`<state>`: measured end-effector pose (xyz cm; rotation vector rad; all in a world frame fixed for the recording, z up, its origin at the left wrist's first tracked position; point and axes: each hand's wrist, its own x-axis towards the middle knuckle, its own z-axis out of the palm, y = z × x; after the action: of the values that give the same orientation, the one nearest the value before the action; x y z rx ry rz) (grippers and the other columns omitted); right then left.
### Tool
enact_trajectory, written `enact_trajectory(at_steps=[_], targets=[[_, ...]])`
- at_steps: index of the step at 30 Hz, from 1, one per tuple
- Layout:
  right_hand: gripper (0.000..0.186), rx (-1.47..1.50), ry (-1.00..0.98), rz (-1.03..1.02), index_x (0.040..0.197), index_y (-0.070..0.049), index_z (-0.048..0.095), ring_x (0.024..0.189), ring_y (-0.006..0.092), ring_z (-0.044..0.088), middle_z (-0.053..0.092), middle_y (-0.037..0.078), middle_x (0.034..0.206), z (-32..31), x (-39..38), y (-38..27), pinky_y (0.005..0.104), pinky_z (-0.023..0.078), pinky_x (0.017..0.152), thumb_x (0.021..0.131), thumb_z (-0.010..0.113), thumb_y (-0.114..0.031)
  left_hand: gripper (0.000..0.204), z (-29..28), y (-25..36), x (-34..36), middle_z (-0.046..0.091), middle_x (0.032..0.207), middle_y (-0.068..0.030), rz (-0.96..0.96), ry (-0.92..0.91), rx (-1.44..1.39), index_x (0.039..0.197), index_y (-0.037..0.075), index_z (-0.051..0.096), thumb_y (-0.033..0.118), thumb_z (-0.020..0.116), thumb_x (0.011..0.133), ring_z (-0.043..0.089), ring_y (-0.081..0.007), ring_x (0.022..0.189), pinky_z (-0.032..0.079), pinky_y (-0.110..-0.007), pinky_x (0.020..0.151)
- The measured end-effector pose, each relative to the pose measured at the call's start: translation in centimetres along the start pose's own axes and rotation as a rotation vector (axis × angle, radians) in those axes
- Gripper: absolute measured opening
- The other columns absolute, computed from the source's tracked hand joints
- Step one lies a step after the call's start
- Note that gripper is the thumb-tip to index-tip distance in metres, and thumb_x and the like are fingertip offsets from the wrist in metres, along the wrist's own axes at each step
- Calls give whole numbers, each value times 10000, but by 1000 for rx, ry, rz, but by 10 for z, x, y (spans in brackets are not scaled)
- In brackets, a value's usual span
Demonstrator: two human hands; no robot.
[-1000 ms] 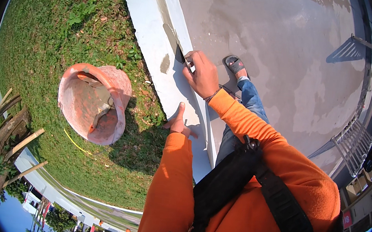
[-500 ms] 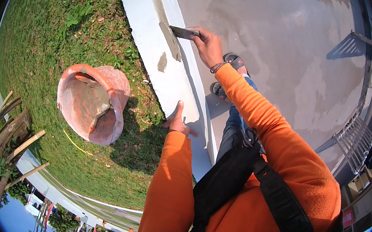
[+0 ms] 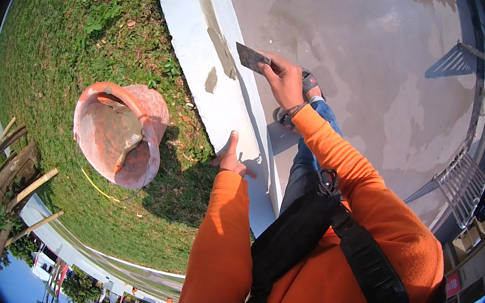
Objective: The person applies plaster to a concrete ledge using a brush and a small handheld scraper, dipping the tools into a red bucket of mixing compound.
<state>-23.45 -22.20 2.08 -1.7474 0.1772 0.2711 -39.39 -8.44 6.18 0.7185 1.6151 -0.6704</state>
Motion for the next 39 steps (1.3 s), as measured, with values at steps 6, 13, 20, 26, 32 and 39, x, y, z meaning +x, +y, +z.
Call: enact_trajectory(at_steps=[6, 13, 20, 26, 32, 39], targets=[[302, -206, 57, -341, 1107, -66, 675, 807, 235, 669, 679, 135, 1020, 22, 6, -19, 308, 542, 715, 815, 609, -28, 863, 2, -3, 4, 470, 1390, -81, 5, 27, -31, 1409, 150, 374, 668, 630, 767, 435, -402, 1230, 276, -800, 760], [302, -276, -52, -242, 1122, -63, 664, 760, 233, 662, 669, 140, 1000, 15, -24, -5, 300, 541, 658, 825, 612, -48, 833, -11, -7, 21, 484, 1379, -61, -44, -63, -27, 1404, 161, 393, 657, 627, 778, 447, -381, 1223, 298, -775, 769], [249, -180, -57, 252, 975, 23, 675, 610, 209, 659, 676, 169, 764, -12, -15, 7, 297, 513, 575, 802, 624, -149, 906, -32, -23, 71, 459, 1395, -107, -29, -87, -60, 1399, 190, 414, 664, 710, 685, 407, -463, 1221, 193, -846, 773], [260, 219, -209, 590, 897, 90, 654, 665, 161, 660, 660, 103, 779, -7, 23, -12, 284, 555, 605, 824, 625, -158, 909, -35, -29, 86, 457, 1393, -123, -19, 60, -92, 1392, 162, 411, 643, 724, 687, 451, -485, 1167, 191, -851, 778], [282, 271, -210, 630, 927, 63, 647, 686, 150, 650, 663, 93, 825, 1, 48, -12, 277, 531, 657, 828, 639, -200, 931, -7, -7, 20, 409, 1428, -128, -27, 51, -61, 1408, 143, 383, 633, 727, 694, 412, -493, 1204, 258, -818, 779], [260, 318, -128, 496, 945, 61, 646, 670, 145, 643, 659, 78, 821, 4, 80, -20, 271, 533, 625, 859, 597, -180, 971, -6, -1, 3, 516, 1295, -147, 5, -23, 87, 1408, 90, 359, 694, 662, 711, 535, -414, 1025, 427, -646, 642]])
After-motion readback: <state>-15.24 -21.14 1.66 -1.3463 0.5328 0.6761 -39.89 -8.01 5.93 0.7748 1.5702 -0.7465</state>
